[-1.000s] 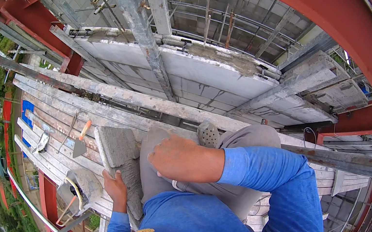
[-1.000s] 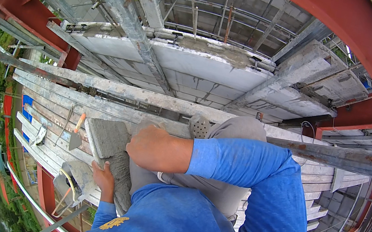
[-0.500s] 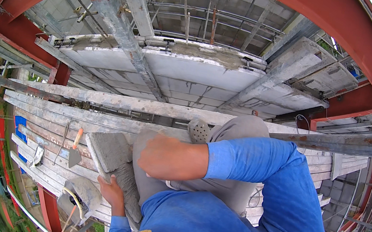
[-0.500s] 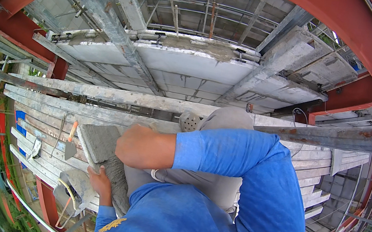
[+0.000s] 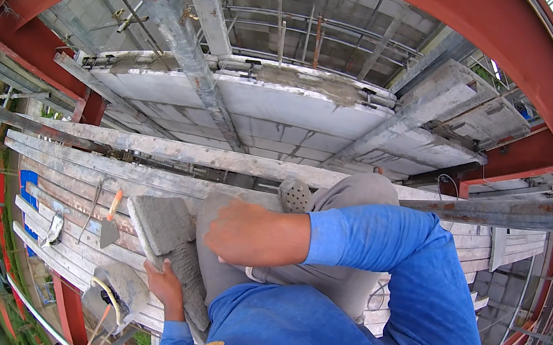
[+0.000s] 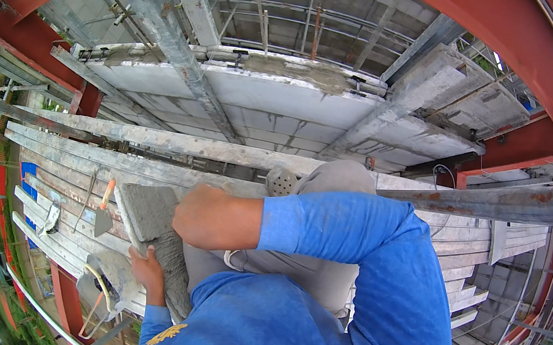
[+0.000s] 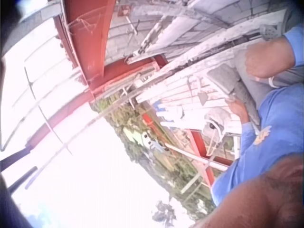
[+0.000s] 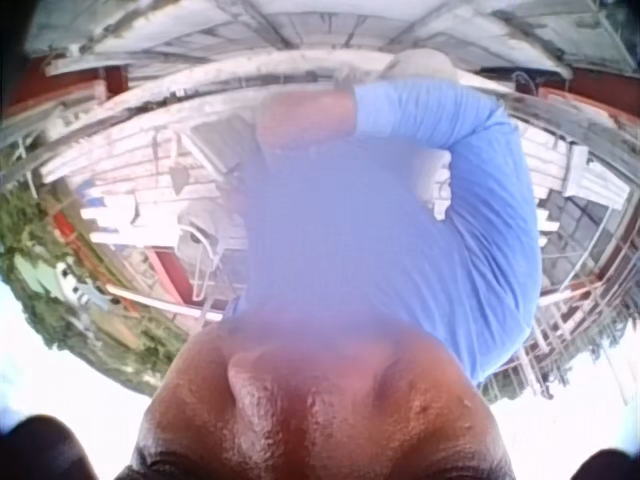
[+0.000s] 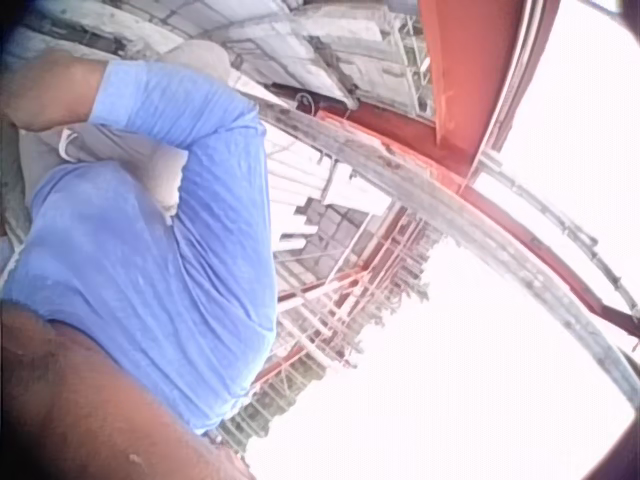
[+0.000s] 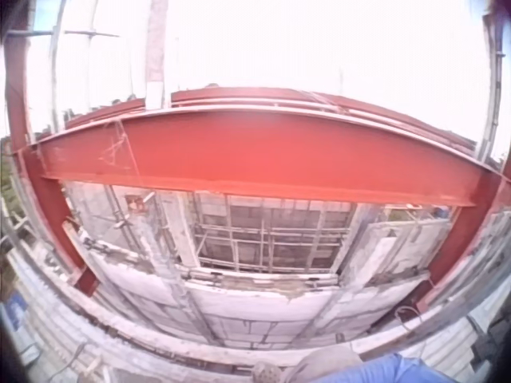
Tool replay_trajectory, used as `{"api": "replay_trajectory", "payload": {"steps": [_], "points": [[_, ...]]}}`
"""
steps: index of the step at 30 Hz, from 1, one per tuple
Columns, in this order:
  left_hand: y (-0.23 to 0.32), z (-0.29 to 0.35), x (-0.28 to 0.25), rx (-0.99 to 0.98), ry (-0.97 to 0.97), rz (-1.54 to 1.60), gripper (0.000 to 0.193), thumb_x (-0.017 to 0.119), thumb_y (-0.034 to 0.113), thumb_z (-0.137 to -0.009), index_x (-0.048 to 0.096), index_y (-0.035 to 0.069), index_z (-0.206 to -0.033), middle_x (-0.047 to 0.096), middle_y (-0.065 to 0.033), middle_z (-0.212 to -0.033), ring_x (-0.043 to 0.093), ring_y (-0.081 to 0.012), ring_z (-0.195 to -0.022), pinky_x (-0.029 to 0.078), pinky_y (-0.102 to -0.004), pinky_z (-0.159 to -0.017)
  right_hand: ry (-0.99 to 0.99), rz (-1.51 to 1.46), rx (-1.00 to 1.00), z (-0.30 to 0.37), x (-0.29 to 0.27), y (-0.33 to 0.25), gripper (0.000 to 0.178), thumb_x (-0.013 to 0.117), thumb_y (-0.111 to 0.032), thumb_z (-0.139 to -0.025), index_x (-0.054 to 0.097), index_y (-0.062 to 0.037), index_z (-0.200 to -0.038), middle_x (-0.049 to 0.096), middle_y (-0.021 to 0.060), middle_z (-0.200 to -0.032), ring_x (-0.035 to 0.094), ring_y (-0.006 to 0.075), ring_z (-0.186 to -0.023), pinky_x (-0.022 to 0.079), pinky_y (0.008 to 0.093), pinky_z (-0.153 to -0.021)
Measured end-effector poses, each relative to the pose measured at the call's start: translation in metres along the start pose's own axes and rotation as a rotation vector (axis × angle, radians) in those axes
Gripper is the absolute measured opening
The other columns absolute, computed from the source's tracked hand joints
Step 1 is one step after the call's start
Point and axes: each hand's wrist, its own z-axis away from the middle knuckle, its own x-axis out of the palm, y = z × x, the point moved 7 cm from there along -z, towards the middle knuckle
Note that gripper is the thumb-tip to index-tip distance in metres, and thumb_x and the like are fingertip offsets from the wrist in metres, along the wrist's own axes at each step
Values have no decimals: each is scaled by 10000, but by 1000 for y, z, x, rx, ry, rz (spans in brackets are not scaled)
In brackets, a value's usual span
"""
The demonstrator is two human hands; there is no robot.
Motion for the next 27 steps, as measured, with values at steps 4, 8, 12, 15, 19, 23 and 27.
{"api": "replay_trajectory", "payload": {"steps": [4,8,12,15,19,23,27], "points": [[-9,-2,5,-1,10,-17,671,723,297,-933,467,-103,-1407,628,-373,-1247,613,-540,-1134,487,-543,-959,5,-14,3,-1,-1,-1,176,695,-185,-712,754,-20,-732,723,170,-720,724,353,-695,559,461,-613],[10,0,-6,-9,-26,15,626,696,245,-955,465,-161,-1372,603,-416,-1233,597,-551,-1145,469,-534,-986,-51,-42,31,-1,4,2,203,724,-224,-770,737,-22,-785,725,167,-759,723,360,-754,558,469,-665],[4,0,-5,15,-1,19,629,688,242,-960,458,-173,-1373,601,-423,-1230,591,-556,-1150,467,-530,-991,-183,-19,67,-3,5,0,236,734,-263,-852,694,-32,-882,723,148,-838,711,359,-848,547,462,-751],[5,1,-4,30,1,43,635,687,240,-961,452,-178,-1376,599,-427,-1229,588,-555,-1156,464,-527,-994,-197,-7,64,-2,10,1,236,729,-266,-862,689,-38,-907,717,140,-865,703,353,-874,543,452,-765],[-2,0,-2,55,24,82,620,692,239,-960,462,-163,-1372,608,-416,-1218,593,-554,-1141,465,-533,-978,-231,-39,59,-7,9,1,243,721,-274,-879,682,-37,-918,709,137,-886,693,348,-890,535,437,-769],[9,1,-7,7,4,71,560,695,244,-960,500,-114,-1344,635,-392,-1163,610,-555,-1084,478,-544,-927,-164,-47,-35,-13,-4,-4,275,715,-288,-899,678,-18,-933,706,154,-862,699,367,-876,541,471,-755],[4,0,-5,-20,5,39,532,696,254,-960,517,-89,-1325,656,-369,-1126,634,-536,-1039,493,-547,-887,-289,-81,5,-26,16,7,317,712,-308,-920,677,6,-955,702,177,-836,705,389,-868,547,511,-750]]}}
